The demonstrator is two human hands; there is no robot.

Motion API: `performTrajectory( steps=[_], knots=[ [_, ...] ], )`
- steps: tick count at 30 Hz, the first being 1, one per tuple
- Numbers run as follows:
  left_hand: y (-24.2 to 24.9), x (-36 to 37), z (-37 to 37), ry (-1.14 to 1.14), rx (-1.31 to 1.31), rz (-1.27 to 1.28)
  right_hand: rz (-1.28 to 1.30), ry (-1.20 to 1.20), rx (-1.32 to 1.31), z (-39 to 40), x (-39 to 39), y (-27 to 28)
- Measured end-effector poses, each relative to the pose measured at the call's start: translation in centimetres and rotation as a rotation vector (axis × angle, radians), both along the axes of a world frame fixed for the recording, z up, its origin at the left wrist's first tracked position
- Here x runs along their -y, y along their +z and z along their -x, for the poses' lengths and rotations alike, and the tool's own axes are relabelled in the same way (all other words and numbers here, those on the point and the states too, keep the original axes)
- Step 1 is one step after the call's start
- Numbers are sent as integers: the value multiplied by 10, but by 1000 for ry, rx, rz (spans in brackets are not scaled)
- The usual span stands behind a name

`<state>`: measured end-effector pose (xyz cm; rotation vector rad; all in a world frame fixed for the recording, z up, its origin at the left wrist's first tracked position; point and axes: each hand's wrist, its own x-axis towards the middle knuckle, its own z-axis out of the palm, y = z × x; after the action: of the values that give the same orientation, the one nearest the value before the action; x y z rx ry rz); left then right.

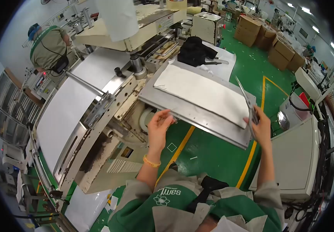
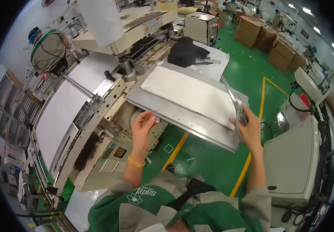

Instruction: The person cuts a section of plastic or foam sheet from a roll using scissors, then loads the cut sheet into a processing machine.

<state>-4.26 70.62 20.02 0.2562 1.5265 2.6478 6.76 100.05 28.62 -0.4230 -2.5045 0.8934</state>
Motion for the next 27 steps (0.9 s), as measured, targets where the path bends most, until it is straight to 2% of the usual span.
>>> performTrajectory(
  steps=[3,5,9,11,12,13,15,17,19,21,23,25,27],
  knots=[
    [5,-9,-10,117,-63,111,-180,101,24,75,-64,-6],
    [5,-14,-29,275,-41,142,-232,98,172,129,-96,-9],
    [-8,-33,-99,612,34,248,-286,190,99,251,-158,-38],
    [-15,-56,-137,725,96,174,-319,299,-96,308,-175,-55],
    [-16,-68,-149,772,125,126,-276,327,-70,320,-171,-50],
    [-14,-80,-160,782,126,111,-340,376,-105,331,-165,-48],
    [-7,-104,-187,798,152,82,-586,397,163,331,-146,-26],
    [2,-126,-205,790,129,136,-491,599,-353,308,-119,-19],
    [12,-148,-212,765,81,163,-162,908,-271,260,-89,4],
    [15,-169,-215,712,23,189,-242,964,-74,230,-81,21],
    [17,-187,-219,678,-10,238,-344,824,-85,251,-83,7],
    [3,-195,-232,646,29,270,-335,812,-206,301,-90,-39],
    [-10,-198,-237,639,66,272,-401,1070,-119,337,-92,-86]
  ],
)
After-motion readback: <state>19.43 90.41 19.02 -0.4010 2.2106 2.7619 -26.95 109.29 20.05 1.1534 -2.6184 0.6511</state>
